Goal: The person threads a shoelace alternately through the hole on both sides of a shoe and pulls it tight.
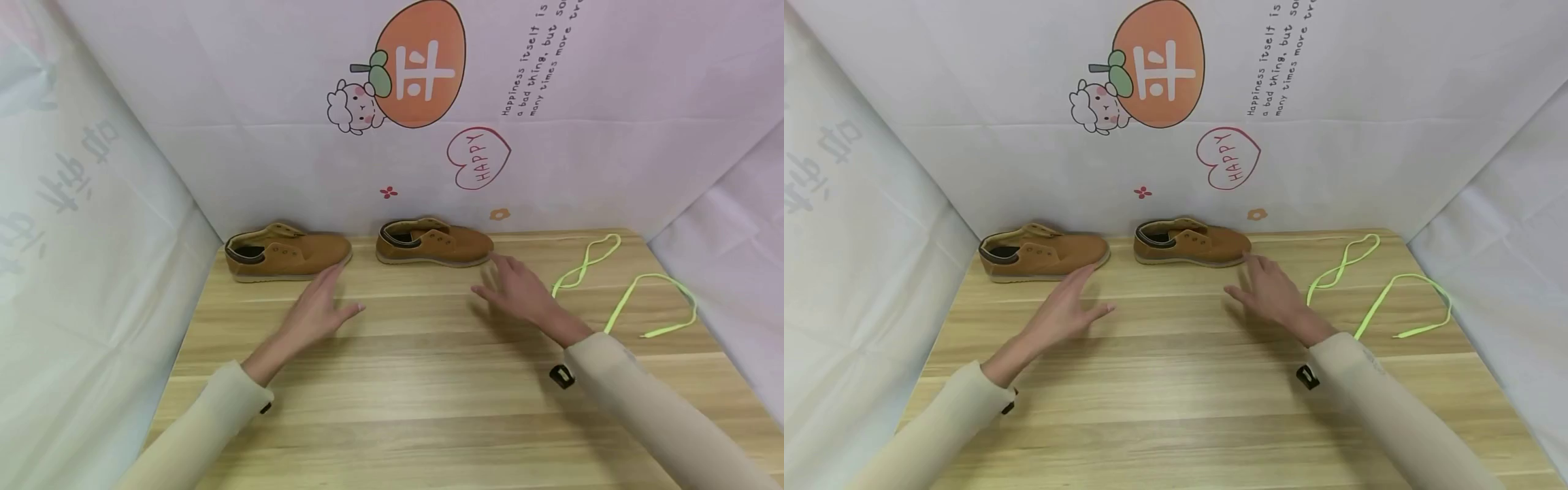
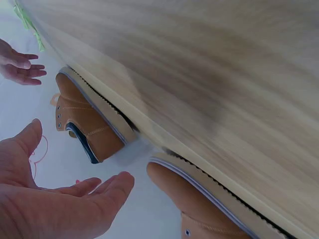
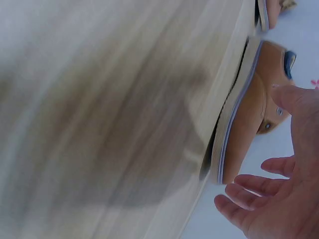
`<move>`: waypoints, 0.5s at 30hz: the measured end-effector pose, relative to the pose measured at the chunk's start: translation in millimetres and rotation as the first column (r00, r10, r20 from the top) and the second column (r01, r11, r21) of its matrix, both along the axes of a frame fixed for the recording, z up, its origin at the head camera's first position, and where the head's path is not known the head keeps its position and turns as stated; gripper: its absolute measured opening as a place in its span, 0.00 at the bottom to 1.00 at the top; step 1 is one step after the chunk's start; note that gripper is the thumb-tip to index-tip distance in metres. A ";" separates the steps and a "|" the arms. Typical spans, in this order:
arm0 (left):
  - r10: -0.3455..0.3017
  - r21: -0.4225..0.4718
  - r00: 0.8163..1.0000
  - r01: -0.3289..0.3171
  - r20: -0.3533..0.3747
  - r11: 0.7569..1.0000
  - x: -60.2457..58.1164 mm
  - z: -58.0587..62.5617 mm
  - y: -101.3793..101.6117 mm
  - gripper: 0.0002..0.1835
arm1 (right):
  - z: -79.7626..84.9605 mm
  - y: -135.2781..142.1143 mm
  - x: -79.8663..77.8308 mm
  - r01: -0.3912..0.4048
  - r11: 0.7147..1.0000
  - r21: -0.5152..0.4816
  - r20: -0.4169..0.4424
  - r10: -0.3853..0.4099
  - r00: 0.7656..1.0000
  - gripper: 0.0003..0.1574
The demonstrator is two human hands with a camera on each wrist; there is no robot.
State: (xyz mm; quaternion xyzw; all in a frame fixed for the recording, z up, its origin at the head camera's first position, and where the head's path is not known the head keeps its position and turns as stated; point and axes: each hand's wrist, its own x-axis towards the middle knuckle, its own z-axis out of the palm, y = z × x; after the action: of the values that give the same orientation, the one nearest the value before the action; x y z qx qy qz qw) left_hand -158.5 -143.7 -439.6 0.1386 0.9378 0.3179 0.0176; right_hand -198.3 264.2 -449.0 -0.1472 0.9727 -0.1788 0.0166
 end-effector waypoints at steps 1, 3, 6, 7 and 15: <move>0.002 0.018 1.000 -0.002 0.015 1.000 -3.9 0.3 2.5 0.53 | -0.2 1.5 -4.5 0.002 1.000 -0.010 0.011 -0.002 1.000 0.57; 0.000 0.044 0.999 -0.002 0.049 0.999 -12.5 0.6 7.9 0.54 | -0.7 4.2 -13.0 0.002 1.000 -0.022 0.027 -0.001 1.000 0.58; 0.000 0.063 0.996 -0.006 0.093 0.998 -26.1 -0.6 15.3 0.55 | -0.5 6.6 -24.8 -0.002 0.999 -0.032 0.046 0.004 0.999 0.59; 0.002 0.069 0.994 -0.009 0.106 0.998 -30.4 -0.8 17.8 0.55 | -0.5 7.2 -28.7 -0.004 0.999 -0.033 0.048 0.006 0.999 0.59; 0.006 0.132 0.991 -0.024 0.136 0.991 -61.6 -8.3 34.2 0.53 | -0.4 9.0 -56.0 0.008 0.998 -0.065 0.040 -0.006 0.999 0.61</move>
State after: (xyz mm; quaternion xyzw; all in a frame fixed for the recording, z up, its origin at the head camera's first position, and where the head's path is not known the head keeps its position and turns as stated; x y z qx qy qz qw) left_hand -220.0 -109.5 -447.9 0.1103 0.9120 0.3888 0.0695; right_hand -254.3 273.1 -449.3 -0.1407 0.9662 -0.2136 0.0306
